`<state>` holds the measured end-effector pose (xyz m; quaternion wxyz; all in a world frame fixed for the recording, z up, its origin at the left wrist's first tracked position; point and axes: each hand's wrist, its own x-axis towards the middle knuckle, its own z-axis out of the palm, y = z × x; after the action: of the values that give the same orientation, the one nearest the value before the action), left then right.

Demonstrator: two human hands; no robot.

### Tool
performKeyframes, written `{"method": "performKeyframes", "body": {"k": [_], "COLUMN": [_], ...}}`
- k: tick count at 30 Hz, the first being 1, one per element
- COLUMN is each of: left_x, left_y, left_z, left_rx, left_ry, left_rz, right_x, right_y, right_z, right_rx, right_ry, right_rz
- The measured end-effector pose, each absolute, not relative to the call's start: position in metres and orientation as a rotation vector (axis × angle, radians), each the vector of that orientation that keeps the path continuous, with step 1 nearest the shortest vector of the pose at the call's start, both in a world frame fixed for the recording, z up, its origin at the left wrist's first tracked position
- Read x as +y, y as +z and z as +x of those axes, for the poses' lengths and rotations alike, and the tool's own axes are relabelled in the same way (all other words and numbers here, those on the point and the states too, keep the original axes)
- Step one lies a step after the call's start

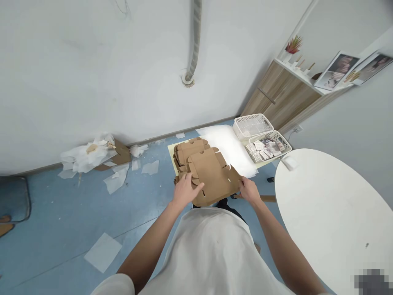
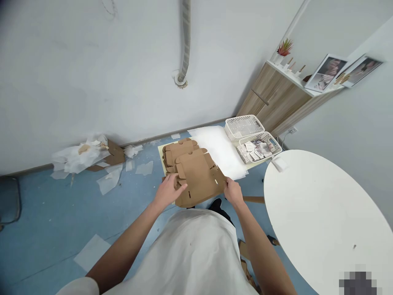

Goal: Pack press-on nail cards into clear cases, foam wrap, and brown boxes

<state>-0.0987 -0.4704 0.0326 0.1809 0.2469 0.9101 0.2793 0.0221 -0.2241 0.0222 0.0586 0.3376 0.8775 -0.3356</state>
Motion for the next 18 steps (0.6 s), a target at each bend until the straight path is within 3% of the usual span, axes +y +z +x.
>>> {"method": "performKeyframes", "body": {"k": [9, 18], "left_x": [-0.462, -0.387], "left_y": [0.010, 0.024], "left_z": [-0.083, -0.051], "left_rx": [2.398, 2.026], "left_ry": [0.241, 0.731], "left_rz": [0.485, 0.627], "right_x": [-0.219, -0.185], "right_y": [0.020, 0.019], "right_z": [0.068, 0.157], "right_rx": [2.497, 2.349], "right_ry": [-1.582, -1.929], "right_rz": [1.365, 1.819]}}
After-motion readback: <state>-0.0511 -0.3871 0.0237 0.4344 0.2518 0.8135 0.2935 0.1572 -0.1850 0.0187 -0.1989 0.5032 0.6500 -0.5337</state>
